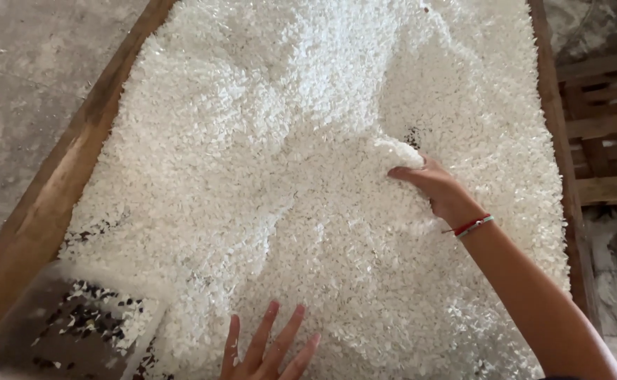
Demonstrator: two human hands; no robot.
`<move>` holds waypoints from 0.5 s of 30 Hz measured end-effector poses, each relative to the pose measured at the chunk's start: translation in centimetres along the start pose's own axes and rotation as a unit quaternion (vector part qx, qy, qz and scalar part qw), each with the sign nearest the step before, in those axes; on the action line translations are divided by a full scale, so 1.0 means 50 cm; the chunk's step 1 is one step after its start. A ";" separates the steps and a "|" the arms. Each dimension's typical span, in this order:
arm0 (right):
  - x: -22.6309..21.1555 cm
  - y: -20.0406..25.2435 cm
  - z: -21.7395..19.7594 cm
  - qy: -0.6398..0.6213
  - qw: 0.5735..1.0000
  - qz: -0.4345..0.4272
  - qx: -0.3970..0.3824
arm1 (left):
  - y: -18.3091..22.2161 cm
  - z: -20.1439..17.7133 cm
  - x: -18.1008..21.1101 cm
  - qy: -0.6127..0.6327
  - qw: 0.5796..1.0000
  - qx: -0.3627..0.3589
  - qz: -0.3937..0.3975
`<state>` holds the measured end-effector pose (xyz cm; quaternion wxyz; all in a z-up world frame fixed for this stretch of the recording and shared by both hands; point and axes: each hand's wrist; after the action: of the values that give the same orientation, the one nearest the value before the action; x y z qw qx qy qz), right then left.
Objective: The person spreads white rice evenly across a large wooden tray using both hands. They repeatedly scoop and sift the rice to level the surface and occasionally pick out small dark debris, placing it into a clear plastic container.
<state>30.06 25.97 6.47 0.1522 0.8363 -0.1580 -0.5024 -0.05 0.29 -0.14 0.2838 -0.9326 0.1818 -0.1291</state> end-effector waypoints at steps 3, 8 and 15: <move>0.065 -0.013 -0.036 -0.078 0.994 0.065 0.031 | 0.001 0.002 -0.001 -0.007 1.000 0.010 0.011; 0.179 -0.045 -0.132 0.221 0.845 -0.486 -0.039 | 0.010 -0.014 -0.005 0.004 0.999 -0.048 0.013; 0.198 -0.029 -0.166 0.284 0.841 -0.461 -0.007 | 0.005 -0.010 -0.006 0.000 1.000 -0.007 0.022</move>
<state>42.02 23.95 1.74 -0.0528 0.9175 0.2995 -0.2561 -0.55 -0.02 0.07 0.2800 -0.9303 0.2032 -0.1216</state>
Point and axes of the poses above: each hand's wrist, its own y-axis away from the middle knuckle, its own z-axis out of the palm, x = y × z, and after that the axes turned 7 degrees about -z, right-handed
